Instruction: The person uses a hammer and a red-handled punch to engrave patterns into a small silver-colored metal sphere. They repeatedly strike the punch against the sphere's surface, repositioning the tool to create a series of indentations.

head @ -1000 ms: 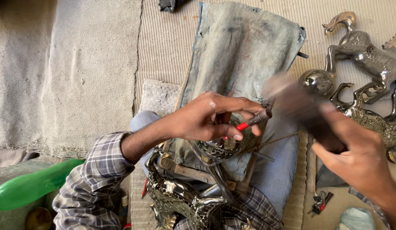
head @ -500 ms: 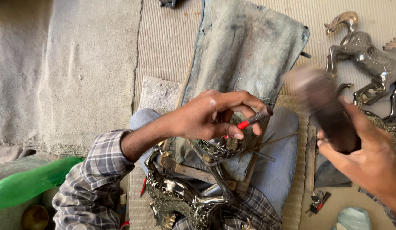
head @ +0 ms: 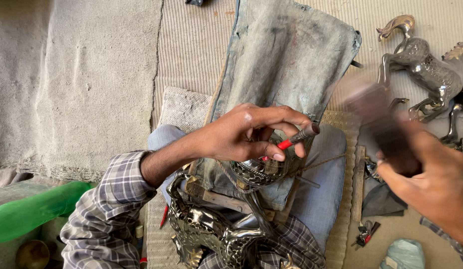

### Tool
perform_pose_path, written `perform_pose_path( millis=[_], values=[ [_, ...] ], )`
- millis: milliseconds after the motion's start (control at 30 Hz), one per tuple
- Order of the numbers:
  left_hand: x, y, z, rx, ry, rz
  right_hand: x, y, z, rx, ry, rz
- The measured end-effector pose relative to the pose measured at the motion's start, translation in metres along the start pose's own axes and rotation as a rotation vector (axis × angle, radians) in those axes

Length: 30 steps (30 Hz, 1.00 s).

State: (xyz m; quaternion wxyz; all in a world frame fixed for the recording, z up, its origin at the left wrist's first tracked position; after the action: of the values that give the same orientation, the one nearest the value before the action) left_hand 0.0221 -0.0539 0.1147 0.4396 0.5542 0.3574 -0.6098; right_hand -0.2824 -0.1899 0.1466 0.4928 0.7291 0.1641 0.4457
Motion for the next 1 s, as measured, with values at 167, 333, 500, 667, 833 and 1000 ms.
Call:
perform_pose_path(
  millis=[167, 333, 500, 667, 833, 1000],
  values=[
    [0.004, 0.000, 0.002, 0.007, 0.003, -0.001, 0.003, 0.000, 0.004, -0.081, 0.078, 0.357],
    [0.001, 0.001, 0.000, 0.022, -0.119, -0.025, 0.001, -0.001, 0.002, -0.107, -0.088, 0.563],
    [0.003, 0.004, 0.001, 0.017, -0.003, -0.011, 0.002, 0.005, 0.002, -0.095, -0.018, 0.322],
    [0.010, 0.000, 0.006, 0.013, 0.046, -0.007, 0.007, 0.007, 0.005, -0.141, 0.090, -0.024],
    [0.016, -0.001, 0.003, 0.027, -0.108, -0.074, 0.015, 0.012, 0.011, -0.100, 0.206, -0.346],
    [0.027, 0.000, 0.003, -0.010, -0.020, -0.011, 0.015, 0.016, 0.014, -0.060, 0.044, -0.030]
  ],
)
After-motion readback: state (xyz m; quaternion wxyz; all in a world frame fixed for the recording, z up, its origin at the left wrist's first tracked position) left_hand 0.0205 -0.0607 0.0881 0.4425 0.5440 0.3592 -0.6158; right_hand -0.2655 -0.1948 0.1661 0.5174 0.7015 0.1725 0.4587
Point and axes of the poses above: each hand's wrist, its own z-axis towards the middle knuckle, its own y-axis out of the back of the hand, x = y × z, the point moved 3 cm from there along z, towards the middle knuckle, and after that the axes turned 2 degrees about y, right-handed, at the moved point
